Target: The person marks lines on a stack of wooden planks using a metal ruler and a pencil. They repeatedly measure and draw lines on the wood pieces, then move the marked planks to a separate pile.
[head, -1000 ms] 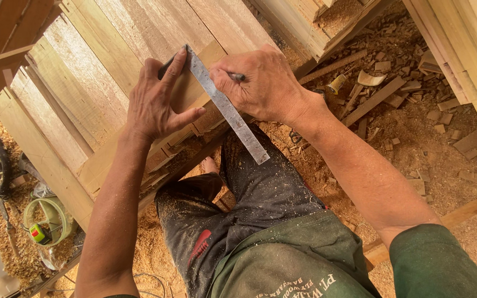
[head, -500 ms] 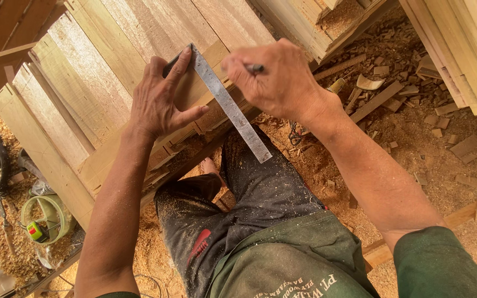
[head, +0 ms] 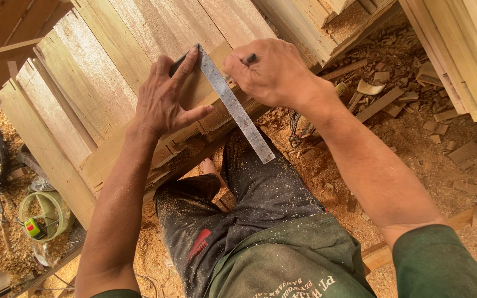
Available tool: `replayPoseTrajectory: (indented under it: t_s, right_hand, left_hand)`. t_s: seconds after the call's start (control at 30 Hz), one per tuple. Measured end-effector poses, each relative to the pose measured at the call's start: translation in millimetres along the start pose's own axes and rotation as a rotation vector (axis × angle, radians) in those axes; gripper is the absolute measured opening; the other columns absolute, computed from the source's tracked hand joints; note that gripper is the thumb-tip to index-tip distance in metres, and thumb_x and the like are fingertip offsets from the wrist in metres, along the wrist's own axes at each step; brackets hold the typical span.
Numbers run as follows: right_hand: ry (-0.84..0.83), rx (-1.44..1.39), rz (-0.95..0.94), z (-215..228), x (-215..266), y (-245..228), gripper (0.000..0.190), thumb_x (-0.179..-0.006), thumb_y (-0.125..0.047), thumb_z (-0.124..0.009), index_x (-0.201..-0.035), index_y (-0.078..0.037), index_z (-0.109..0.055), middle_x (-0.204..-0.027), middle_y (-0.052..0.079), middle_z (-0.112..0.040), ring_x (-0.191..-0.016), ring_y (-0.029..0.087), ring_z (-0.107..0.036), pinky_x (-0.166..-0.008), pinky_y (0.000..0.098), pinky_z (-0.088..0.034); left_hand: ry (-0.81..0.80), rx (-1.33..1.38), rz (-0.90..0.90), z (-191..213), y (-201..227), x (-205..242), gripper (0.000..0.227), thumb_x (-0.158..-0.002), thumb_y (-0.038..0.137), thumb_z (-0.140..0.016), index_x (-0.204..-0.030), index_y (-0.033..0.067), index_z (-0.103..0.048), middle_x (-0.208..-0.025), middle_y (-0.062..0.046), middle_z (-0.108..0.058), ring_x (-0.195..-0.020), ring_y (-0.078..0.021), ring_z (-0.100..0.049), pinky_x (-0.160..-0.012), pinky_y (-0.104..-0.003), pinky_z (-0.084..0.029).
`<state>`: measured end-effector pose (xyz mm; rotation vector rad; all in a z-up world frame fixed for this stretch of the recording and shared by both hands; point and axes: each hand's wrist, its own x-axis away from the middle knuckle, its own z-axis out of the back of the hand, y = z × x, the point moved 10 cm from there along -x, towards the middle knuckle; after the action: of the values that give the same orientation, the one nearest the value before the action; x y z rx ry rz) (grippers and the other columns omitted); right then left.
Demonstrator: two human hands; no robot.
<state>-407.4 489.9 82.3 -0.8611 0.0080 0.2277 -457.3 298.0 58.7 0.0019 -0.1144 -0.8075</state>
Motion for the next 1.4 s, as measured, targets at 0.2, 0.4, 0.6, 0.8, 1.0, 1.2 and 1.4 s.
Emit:
replayPoseTrajectory:
  t_s: [0.2,0.4,0.6,0.8,1.0,1.2,1.4]
  right_hand:
    - [0.008,-0.209,-0.126,24.8,37.7,-1.4,0.051,-0.108,-0.047,-0.036,-0.103,-0.016,-0.077,-0.080,0.001,-0.074,-0.056,0.014,-0.059,-0.047,0.0304,-0.046]
    - [0.167,-0.459,-0.076,26.8,99.1,18.2,0.052,-0.110,-0.046,-0.040,-0.111,-0.007,-0.075,-0.094,0.007,-0.075,-0.078,0.014,-0.069,-0.064,0.0268,-0.060]
    - [0.169,-0.563,-0.210,-22.1,170.3,66.0,0.050,-0.110,-0.044,-0.041,-0.122,-0.004,-0.070,-0.098,0.013,-0.075,-0.086,0.018,-0.071,-0.074,0.0317,-0.062]
    - [0.098,-0.666,-0.423,-81.1,220.3,86.9,0.051,-0.107,-0.045,-0.038,-0.130,-0.007,-0.063,-0.086,0.012,-0.075,-0.075,0.018,-0.073,-0.068,0.0321,-0.064]
    - [0.135,-0.492,-0.309,-75.6,201.8,51.3,0.048,-0.105,-0.043,-0.038,-0.125,-0.009,-0.066,-0.080,0.005,-0.077,-0.063,0.015,-0.072,-0.057,0.0317,-0.061]
    - [0.268,-0.295,0.085,-34.2,158.5,-26.1,0.027,-0.109,-0.025,-0.050,-0.123,-0.007,-0.065,-0.084,0.005,-0.076,-0.067,0.014,-0.070,-0.062,0.0304,-0.055]
    - [0.368,-0.138,0.220,-26.1,132.0,-75.0,0.023,-0.102,-0.016,-0.062,-0.124,-0.006,-0.064,-0.098,0.005,-0.077,-0.080,0.018,-0.071,-0.076,0.0330,-0.052]
  left_hand:
    - [0.010,-0.014,0.025,3.3,0.2,-0.1,0.123,-0.071,0.101,-0.037,-0.167,0.0243,-0.034,-0.107,-0.009,-0.040,-0.093,-0.0232,-0.043,-0.066,-0.042,-0.045]
    - [0.162,-0.062,-0.001,10.6,-2.9,8.8,0.113,-0.081,0.099,-0.037,-0.168,0.0263,-0.036,-0.106,-0.009,-0.042,-0.091,-0.0223,-0.043,-0.067,-0.041,-0.045]
    - [0.373,-0.159,0.037,20.4,3.4,51.9,0.083,-0.100,0.079,-0.051,-0.165,0.0304,-0.039,-0.099,-0.005,-0.044,-0.085,-0.0178,-0.045,-0.063,-0.036,-0.046]
    - [0.422,-0.054,0.191,12.4,14.0,121.3,0.058,-0.107,0.032,-0.069,-0.159,0.0223,-0.046,-0.096,-0.005,-0.046,-0.075,-0.0157,-0.049,-0.054,-0.030,-0.045]
    - [0.392,0.154,0.359,-38.5,30.5,182.5,0.046,-0.106,0.023,-0.061,-0.151,0.0158,-0.052,-0.096,-0.010,-0.055,-0.071,-0.0188,-0.054,-0.052,-0.032,-0.050]
    - [0.265,0.384,0.624,-106.7,48.5,235.8,0.044,-0.099,0.031,-0.062,-0.140,0.0151,-0.059,-0.102,-0.017,-0.064,-0.078,-0.0294,-0.067,-0.060,-0.042,-0.056]
    - [0.262,0.556,0.730,-134.5,61.4,261.9,0.043,-0.098,0.034,-0.062,-0.137,0.0148,-0.059,-0.110,-0.018,-0.064,-0.090,-0.0376,-0.068,-0.074,-0.048,-0.055]
